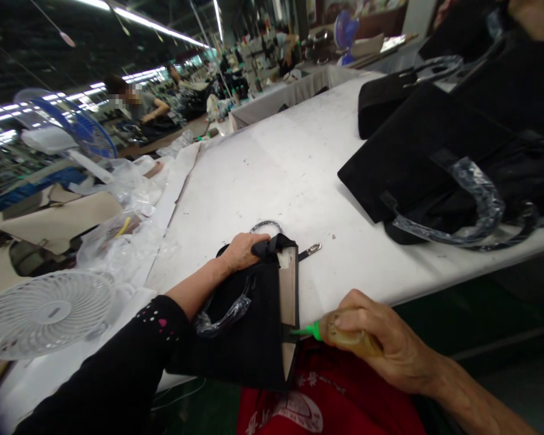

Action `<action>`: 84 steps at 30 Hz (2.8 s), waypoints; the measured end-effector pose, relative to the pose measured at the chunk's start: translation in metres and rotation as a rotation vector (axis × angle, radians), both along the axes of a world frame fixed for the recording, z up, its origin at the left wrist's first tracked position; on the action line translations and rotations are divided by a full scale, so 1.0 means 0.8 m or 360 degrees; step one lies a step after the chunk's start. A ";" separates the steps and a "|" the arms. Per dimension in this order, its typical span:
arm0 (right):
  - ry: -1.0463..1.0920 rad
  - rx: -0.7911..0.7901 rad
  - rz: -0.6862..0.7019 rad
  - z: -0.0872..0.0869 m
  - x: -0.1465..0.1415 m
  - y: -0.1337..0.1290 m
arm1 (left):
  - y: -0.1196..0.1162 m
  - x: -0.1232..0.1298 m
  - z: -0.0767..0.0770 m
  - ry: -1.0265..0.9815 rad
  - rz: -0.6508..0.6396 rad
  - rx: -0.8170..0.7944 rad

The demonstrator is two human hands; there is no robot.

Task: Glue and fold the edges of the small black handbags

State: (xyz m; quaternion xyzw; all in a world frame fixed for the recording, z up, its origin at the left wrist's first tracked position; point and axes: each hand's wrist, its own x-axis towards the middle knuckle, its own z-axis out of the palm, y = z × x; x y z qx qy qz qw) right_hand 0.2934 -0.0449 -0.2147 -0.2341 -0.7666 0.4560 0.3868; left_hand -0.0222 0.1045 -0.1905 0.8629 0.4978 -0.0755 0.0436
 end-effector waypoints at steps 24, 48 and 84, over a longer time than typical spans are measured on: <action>-0.0420 -0.0536 -0.0230 0.017 -0.001 0.001 | -0.002 0.000 -0.001 -0.0105 0.0072 0.0001; -0.0184 -0.0236 -0.0210 0.012 -0.010 -0.021 | 0.001 -0.009 -0.008 -0.0147 0.0055 0.0087; -0.0178 -0.1120 -0.0365 0.006 -0.005 -0.031 | -0.004 -0.012 -0.013 -0.0274 0.0046 0.0135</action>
